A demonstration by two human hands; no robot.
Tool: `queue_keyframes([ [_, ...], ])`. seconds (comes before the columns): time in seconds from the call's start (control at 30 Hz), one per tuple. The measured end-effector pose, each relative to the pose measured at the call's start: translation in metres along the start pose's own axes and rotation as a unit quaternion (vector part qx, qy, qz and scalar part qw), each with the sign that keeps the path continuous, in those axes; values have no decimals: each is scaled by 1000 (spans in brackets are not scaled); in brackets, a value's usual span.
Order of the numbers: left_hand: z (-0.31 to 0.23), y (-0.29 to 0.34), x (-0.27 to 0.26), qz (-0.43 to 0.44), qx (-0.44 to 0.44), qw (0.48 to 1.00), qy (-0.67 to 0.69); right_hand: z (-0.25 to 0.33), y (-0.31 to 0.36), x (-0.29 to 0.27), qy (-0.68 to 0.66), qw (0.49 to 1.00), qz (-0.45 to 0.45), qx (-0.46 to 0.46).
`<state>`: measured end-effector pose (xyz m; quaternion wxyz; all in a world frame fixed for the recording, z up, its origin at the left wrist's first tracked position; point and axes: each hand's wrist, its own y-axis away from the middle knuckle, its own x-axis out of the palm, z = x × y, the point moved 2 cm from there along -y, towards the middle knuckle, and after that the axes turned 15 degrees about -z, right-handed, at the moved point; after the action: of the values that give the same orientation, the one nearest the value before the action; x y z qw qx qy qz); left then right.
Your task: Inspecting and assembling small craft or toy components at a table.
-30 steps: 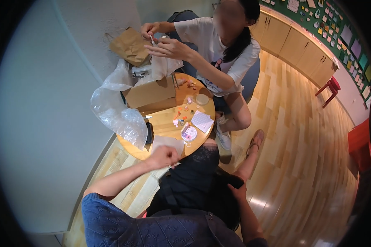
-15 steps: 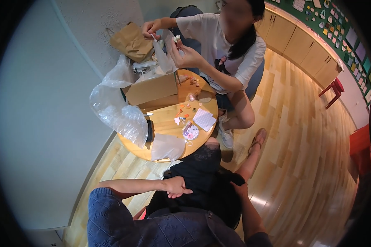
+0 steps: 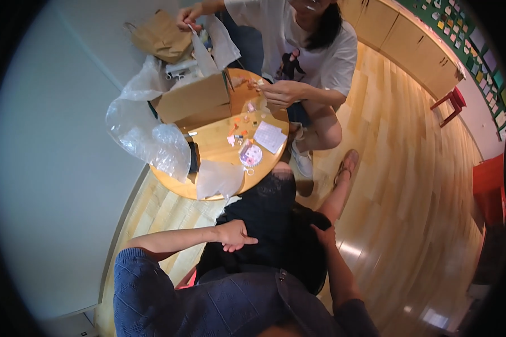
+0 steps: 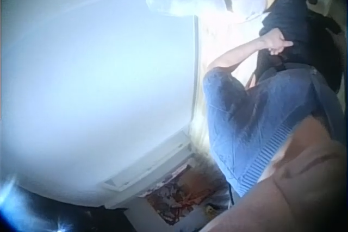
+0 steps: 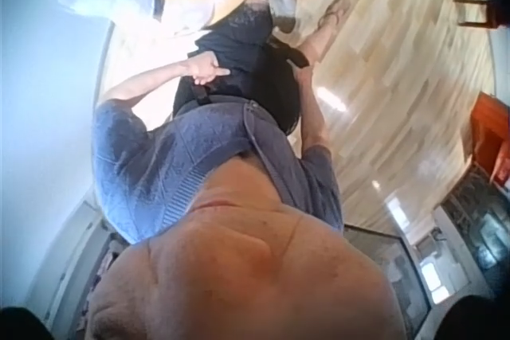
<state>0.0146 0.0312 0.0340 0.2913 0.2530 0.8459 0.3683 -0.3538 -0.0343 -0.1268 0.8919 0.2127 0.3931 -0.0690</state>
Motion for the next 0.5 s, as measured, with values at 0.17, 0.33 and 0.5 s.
queue_keyframes([
  [0.17, 1, -3, -3, 10, 4, 1000, 6, 2, -2, 2, 43, 998, -23, 25],
  [0.33, 1, -3, -4, 9, -2, 1000, 7, -1, -3, 4, 54, 998, -22, 31],
  [0.5, 1, -4, -3, 8, -4, 1000, 0, -10, -6, 7, 71, 996, -26, 49],
])
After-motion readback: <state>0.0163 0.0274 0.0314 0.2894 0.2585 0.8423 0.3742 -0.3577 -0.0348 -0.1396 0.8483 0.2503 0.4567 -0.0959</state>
